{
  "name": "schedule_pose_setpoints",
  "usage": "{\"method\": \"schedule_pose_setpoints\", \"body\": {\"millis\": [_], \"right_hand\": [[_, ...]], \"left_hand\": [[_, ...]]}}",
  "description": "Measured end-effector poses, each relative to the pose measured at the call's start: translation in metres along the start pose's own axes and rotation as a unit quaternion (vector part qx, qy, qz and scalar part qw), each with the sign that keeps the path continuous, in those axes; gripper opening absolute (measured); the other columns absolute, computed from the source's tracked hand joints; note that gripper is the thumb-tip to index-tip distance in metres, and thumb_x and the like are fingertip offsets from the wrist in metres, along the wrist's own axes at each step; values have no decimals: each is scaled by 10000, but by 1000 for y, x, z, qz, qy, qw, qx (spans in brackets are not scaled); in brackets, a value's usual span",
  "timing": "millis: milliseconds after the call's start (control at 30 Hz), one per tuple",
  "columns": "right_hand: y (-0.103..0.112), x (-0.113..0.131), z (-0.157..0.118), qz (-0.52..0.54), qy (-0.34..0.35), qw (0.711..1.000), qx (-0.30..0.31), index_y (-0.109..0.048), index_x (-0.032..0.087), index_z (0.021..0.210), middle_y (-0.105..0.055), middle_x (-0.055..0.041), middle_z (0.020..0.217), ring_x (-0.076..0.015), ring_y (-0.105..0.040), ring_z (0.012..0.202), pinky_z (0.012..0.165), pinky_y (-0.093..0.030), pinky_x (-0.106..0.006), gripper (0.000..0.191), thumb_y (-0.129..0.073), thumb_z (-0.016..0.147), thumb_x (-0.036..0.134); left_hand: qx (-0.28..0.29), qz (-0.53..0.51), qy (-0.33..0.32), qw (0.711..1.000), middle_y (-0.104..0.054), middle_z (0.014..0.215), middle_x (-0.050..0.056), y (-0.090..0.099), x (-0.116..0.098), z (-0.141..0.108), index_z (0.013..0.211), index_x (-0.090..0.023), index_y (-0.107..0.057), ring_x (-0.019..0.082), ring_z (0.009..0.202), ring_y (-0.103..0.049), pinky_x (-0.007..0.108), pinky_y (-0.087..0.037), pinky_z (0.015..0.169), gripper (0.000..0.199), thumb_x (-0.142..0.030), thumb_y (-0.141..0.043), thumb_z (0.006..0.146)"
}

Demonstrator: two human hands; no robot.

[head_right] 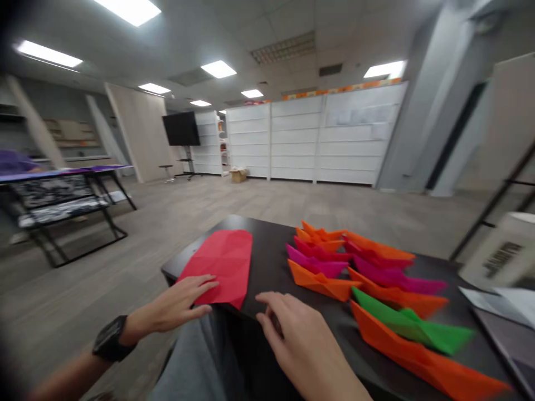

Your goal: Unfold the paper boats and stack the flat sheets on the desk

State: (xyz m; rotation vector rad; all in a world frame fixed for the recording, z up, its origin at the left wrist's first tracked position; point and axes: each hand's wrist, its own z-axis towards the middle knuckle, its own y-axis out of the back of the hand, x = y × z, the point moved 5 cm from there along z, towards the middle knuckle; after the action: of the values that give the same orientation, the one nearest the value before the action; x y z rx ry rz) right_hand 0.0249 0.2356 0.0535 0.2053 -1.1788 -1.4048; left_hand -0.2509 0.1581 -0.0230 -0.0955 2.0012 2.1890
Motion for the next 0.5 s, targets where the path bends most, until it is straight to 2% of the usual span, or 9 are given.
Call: {"method": "schedule_pose_setpoints", "body": {"millis": [67,133,200,267,333,400,500], "right_hand": [[18,-8,-6,-52,-29,998,-31,-659,265,1106,-727,-37,975,-221,-702,871,774,-556,-332,202,-506,974,280],[29,-20,-11,-86,-56,993,-56,-650,239,1064,-704,-48,993,-230,-678,932,820,-543,-352,160,-517,977,262],[34,-38,-15,-120,-86,986,-84,-649,220,1037,-686,-67,1025,-244,-658,979,858,-532,-376,138,-529,970,238],[35,-58,-20,-164,-108,975,-101,-652,203,1036,-674,-94,1084,-266,-646,1016,882,-525,-411,138,-540,955,206],[30,-77,-23,-208,-113,966,-104,-639,190,1104,-655,-122,1201,-294,-617,1115,939,-503,-459,195,-544,935,164],[23,-92,-25,-246,-105,959,-98,-603,181,1206,-622,-137,1309,-313,-562,1230,1047,-428,-531,301,-539,918,125],[14,-103,-25,-286,-95,949,-90,-568,180,1281,-614,-139,1325,-321,-546,1246,1127,-307,-607,386,-530,904,103]], "left_hand": [[-31,18,20,999,-473,1524,132,-8,9,22,1457,-242,-484,344,1405,-429,515,-330,1160,639,-624,-438,947],[-49,44,28,997,-376,1588,107,-21,15,42,1503,-275,-407,354,1475,-300,544,-256,1185,644,-614,-421,956],[-20,60,25,998,-327,1612,84,-38,18,55,1522,-305,-359,353,1501,-226,571,-234,1180,606,-573,-387,980],[-6,71,37,997,-257,1635,89,-47,21,61,1541,-292,-307,348,1515,-173,582,-224,1176,617,-558,-370,989],[4,67,49,997,-203,1647,99,-48,23,62,1553,-285,-262,346,1521,-141,595,-207,1177,645,-574,-364,986],[23,47,49,997,-183,1650,107,-44,23,62,1556,-297,-242,350,1522,-129,604,-193,1178,675,-611,-369,972],[53,19,35,998,-200,1647,122,-37,23,66,1546,-315,-268,367,1512,-170,607,-217,1169,733,-677,-416,926]]}}
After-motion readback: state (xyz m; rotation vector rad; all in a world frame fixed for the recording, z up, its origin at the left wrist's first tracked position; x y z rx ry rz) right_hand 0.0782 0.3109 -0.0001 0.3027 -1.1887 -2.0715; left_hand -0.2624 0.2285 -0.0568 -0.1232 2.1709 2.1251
